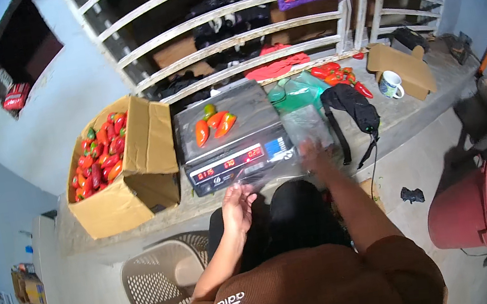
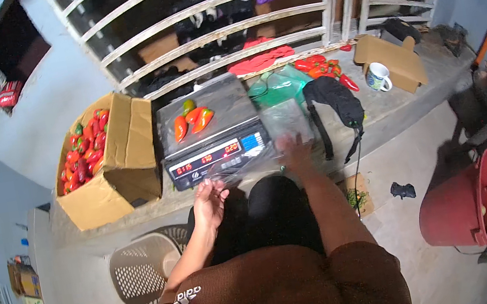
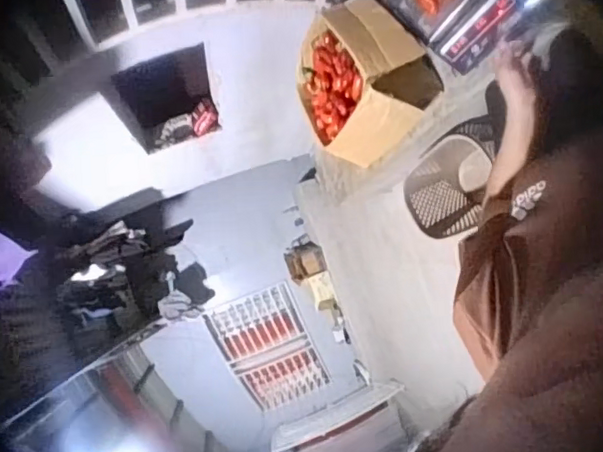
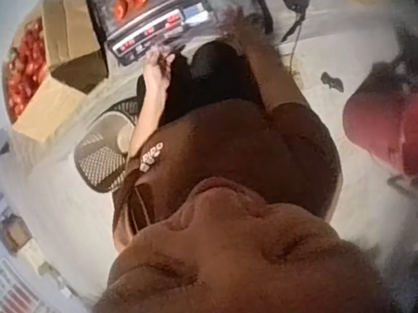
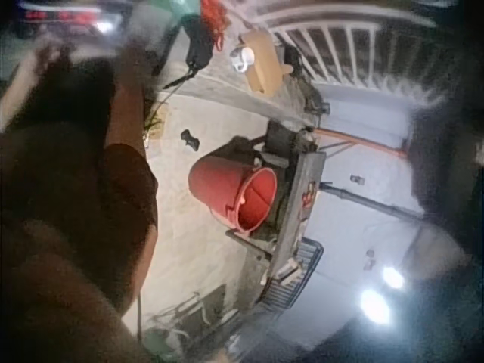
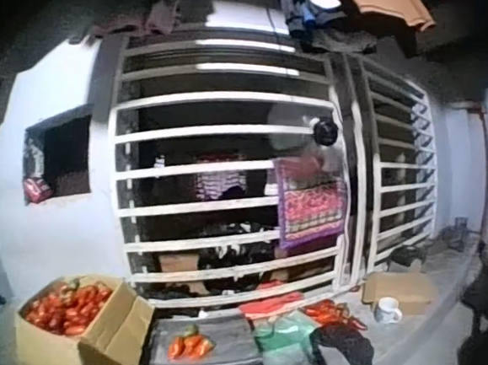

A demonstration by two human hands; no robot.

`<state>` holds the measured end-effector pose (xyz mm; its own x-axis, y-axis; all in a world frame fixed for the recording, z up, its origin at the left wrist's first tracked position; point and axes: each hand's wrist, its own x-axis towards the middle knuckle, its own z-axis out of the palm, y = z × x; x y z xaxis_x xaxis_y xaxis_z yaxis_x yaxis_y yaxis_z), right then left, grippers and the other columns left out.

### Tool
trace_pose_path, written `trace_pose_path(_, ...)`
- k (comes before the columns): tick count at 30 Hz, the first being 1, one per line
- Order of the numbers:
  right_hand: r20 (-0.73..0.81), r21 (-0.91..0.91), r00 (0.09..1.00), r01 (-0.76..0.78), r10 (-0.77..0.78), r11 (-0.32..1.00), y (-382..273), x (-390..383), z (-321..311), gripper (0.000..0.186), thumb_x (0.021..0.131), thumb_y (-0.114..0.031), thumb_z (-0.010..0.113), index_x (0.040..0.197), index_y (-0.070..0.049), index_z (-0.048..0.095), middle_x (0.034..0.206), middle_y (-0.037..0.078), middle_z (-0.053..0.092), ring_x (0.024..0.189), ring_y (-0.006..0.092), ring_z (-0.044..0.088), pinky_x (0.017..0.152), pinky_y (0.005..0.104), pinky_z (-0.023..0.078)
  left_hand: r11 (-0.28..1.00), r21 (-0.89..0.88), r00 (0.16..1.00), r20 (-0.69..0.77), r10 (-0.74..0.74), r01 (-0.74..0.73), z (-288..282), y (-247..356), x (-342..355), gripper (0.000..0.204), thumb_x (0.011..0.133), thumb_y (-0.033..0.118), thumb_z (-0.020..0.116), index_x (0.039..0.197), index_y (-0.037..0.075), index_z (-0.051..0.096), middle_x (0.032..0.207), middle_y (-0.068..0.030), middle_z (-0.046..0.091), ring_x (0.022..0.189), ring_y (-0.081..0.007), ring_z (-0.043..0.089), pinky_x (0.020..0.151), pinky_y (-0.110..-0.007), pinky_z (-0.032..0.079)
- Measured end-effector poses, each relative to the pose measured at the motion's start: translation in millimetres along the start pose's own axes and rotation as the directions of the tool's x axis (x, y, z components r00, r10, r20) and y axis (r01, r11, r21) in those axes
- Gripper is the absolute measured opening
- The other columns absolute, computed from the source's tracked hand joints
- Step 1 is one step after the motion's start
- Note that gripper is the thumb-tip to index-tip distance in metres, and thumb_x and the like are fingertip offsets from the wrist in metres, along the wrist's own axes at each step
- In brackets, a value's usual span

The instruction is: The person selects red and green peppers from a cardboard box, places them on a digital scale, then transfers them into clear plastic bags and ties the bags. The process repeats for multiple small batches throughout the clip.

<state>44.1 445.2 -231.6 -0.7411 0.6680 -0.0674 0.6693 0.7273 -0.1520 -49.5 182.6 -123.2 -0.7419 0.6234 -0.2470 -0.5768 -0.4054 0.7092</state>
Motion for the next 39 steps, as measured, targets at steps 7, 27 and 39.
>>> trace_pose_path(7,-0.453,0.464,0.873,0.405,-0.183,0.788,-28,-34,9,0.056,0.082,-0.028,0.057,0.131,-0.011,0.034,0.131,0.018,0.036,0.116,0.0328,0.04,0.096,0.0434,0.033,0.99,0.011,0.989,-0.05,0.142,-0.142,-39,16,-36,0.012,0.09,0.02,0.047,0.084,0.01,0.048,0.076,-0.005,0.058,0.075,-0.0168,0.056,0.071,-0.031,0.044)
trace_pose_path(27,-0.055,0.823,0.877,-0.231,-0.478,-0.518,-125,-142,-73,0.045,0.077,-0.018,0.052,0.119,-0.013,0.038,0.117,0.01,0.041,0.106,0.0257,0.046,0.085,0.0425,0.04,0.801,-0.585,0.969,-0.099,-0.227,0.128,-110,38,-99,0.026,0.087,0.011,0.036,0.107,-0.003,0.046,0.105,-0.0161,0.057,0.101,-0.0285,0.055,0.087,-0.044,0.044)
trace_pose_path(39,0.22,0.835,0.917,-0.354,-0.334,-0.421,-128,-159,-46,0.026,0.089,-0.024,0.048,0.106,-0.005,0.055,0.089,0.004,0.058,0.08,0.014,0.053,0.071,0.03,0.043,0.883,-0.462,0.936,-0.341,-0.091,-0.083,-120,43,-93,0.031,0.089,0.013,0.033,0.109,-0.006,0.046,0.107,-0.0166,0.056,0.099,-0.027,0.056,0.086,-0.042,0.044)
